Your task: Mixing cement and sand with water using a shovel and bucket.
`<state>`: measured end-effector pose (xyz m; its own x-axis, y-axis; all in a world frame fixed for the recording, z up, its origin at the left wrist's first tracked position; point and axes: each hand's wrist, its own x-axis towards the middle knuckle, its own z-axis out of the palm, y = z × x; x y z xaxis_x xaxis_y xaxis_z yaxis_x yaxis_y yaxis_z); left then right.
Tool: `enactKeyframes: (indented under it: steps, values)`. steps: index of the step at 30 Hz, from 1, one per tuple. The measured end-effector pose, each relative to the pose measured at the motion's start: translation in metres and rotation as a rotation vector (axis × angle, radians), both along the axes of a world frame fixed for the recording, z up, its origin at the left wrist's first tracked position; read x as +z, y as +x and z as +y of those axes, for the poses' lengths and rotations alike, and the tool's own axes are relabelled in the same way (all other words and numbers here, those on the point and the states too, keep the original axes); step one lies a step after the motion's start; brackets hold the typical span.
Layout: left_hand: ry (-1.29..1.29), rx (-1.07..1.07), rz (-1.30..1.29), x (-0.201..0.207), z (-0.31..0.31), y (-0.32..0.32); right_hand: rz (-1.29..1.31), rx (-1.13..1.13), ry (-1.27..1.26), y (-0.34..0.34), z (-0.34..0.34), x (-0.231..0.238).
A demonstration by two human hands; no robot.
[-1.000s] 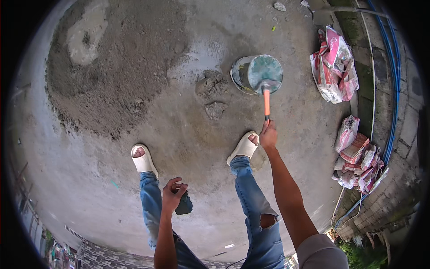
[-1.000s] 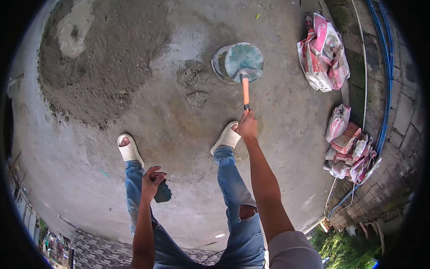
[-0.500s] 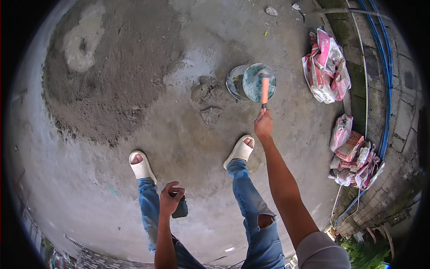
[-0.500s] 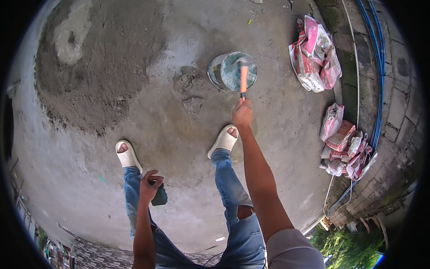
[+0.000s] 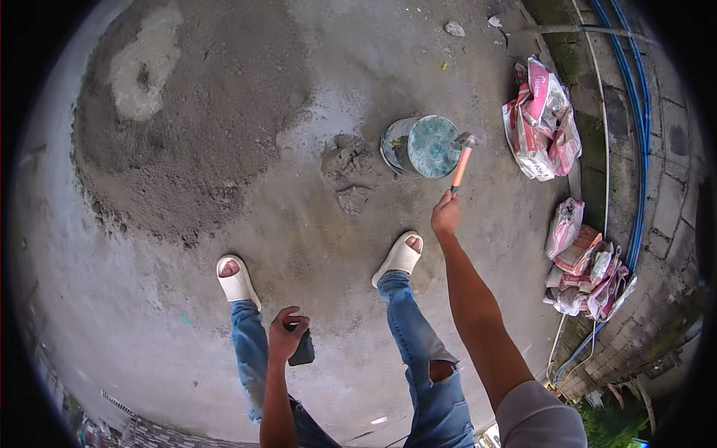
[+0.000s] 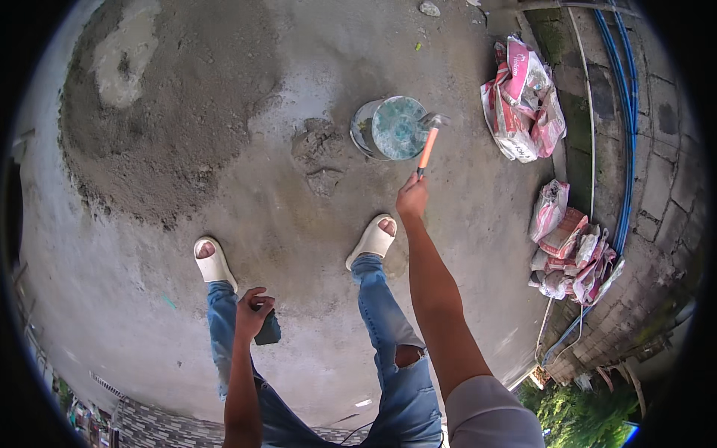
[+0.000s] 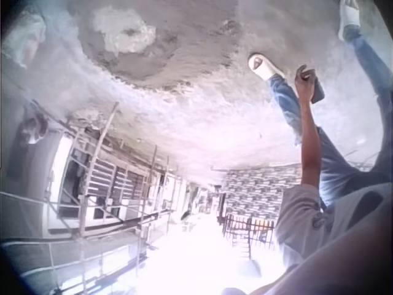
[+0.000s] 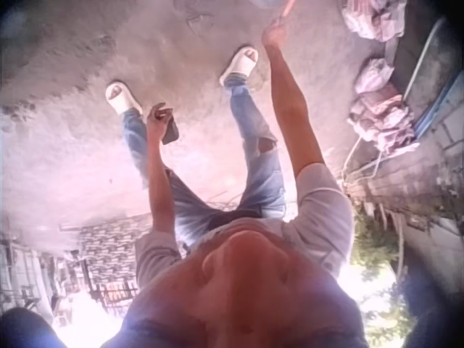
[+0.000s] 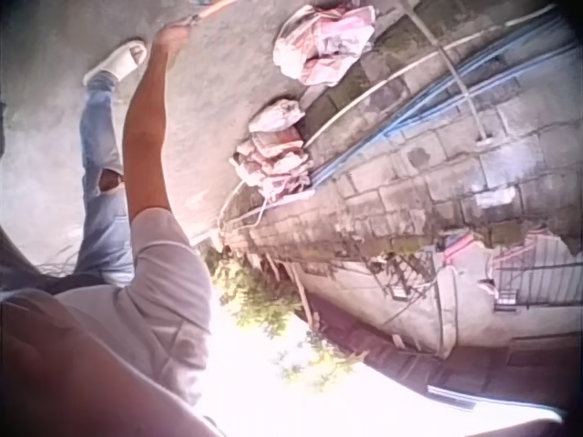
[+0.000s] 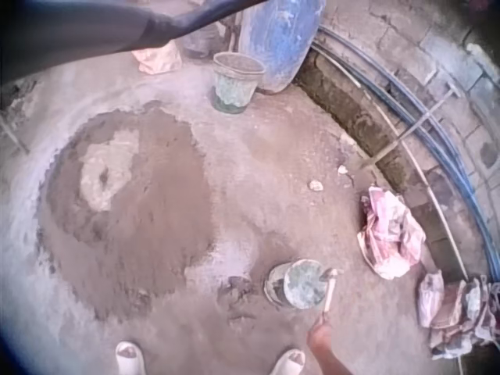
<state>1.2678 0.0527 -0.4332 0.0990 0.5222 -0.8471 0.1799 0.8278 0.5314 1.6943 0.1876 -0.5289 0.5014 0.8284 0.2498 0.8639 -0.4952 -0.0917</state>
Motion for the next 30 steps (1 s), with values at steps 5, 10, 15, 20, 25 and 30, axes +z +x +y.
enactKeyframes:
  steps: [5, 10, 15, 20, 25, 30]
  values:
    - [-0.004, -0.043, 0.083, 0.014, 0.004, -0.028, 0.486, -0.259, 0.12, -0.047, 0.014, 0.034]
    - [-0.006, -0.024, 0.05, 0.01, 0.009, -0.014, 0.193, -0.105, -0.259, -0.023, -0.003, 0.011]
    - [0.005, -0.036, 0.072, 0.014, 0.009, -0.017, 0.16, -0.219, -0.133, -0.044, 0.001, 0.029]
    - [-0.007, -0.046, 0.066, 0.016, 0.019, -0.008, 0.321, -0.226, -0.13, -0.038, -0.016, 0.032]
    - [-0.042, -0.03, 0.043, 0.01, 0.003, -0.016, 0.408, -0.158, -0.187, -0.066, -0.026, 0.051]
    - [0.025, -0.029, 0.088, 0.007, 0.006, -0.021, 0.408, -0.16, -0.355, -0.094, -0.026, 0.052]
